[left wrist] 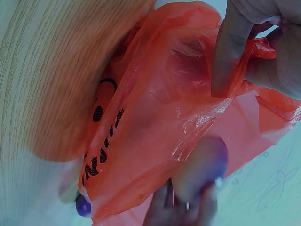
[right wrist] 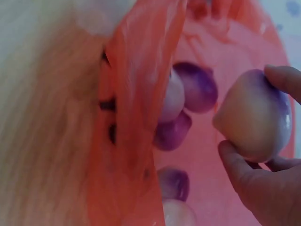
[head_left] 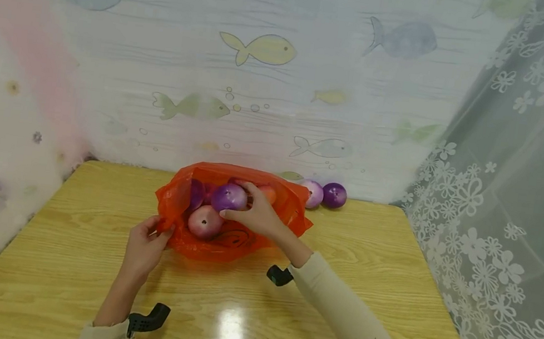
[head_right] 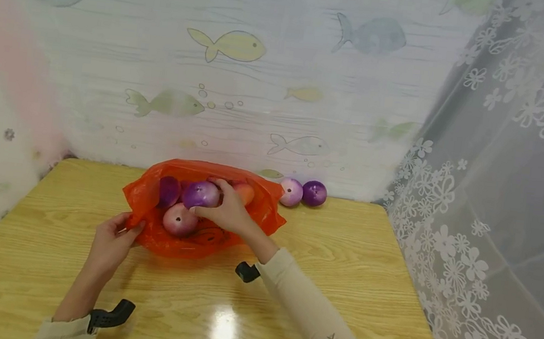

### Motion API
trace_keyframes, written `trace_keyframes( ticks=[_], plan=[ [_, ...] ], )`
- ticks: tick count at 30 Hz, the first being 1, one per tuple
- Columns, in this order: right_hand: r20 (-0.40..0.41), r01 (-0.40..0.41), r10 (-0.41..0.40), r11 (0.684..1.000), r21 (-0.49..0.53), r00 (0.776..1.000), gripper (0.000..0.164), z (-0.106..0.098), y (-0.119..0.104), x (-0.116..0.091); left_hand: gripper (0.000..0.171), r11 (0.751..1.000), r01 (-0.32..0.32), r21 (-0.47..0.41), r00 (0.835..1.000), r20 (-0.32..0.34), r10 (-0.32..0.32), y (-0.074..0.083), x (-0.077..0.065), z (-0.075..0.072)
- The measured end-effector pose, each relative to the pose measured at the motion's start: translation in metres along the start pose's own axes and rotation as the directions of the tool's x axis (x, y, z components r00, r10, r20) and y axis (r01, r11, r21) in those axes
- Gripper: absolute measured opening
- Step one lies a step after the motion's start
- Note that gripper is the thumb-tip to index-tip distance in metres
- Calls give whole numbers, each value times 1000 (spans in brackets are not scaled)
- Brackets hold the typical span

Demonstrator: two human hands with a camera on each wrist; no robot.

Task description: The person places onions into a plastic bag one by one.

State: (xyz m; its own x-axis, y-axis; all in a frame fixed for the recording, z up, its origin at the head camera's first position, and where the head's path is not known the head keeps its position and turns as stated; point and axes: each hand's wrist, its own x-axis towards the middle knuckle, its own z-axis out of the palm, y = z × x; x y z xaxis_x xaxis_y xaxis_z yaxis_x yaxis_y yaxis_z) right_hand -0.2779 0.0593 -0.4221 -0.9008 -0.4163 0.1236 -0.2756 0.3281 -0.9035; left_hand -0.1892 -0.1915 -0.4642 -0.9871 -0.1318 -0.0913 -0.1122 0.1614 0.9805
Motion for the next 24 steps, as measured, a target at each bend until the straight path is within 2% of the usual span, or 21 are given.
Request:
trace_keyframes(
  ticks=[5,10,11,14,18,20,21,23,24],
  plan=[
    [15,7,-5,997,-82,1000,65,1,7,30,40,1000,-6,-3,1000,8,6,1,-1,0],
    [-36,-110,106,984,-140,994,56,2,10,51,39,1000,-15,-1,1000,5,15,3,-2,0],
    [-45,-137,132,981,-135,990,55,2,10,54,39,1000,-14,0,1000,4,14,3,-2,0],
    [-21,-172,172,985,-6,985,48,4,12,65,39,1000,-10,-3,1000,5,10,3,-2,0],
    [35,-299,296,946,125,954,33,6,15,72,39,1000,-5,-6,1000,8,5,3,-2,0],
    [57,-358,354,926,121,934,30,6,15,73,39,1000,-6,-4,1000,9,6,3,-2,0],
    [63,-364,359,925,110,931,30,6,14,73,39,1000,-4,-3,1000,9,4,3,-2,0],
    [70,-351,346,932,89,936,31,7,13,73,39,1000,-3,-4,1000,6,3,3,-2,-1],
    [71,-323,317,942,87,946,31,8,13,74,39,1000,-4,-3,1000,4,4,3,-2,-1]
  ],
)
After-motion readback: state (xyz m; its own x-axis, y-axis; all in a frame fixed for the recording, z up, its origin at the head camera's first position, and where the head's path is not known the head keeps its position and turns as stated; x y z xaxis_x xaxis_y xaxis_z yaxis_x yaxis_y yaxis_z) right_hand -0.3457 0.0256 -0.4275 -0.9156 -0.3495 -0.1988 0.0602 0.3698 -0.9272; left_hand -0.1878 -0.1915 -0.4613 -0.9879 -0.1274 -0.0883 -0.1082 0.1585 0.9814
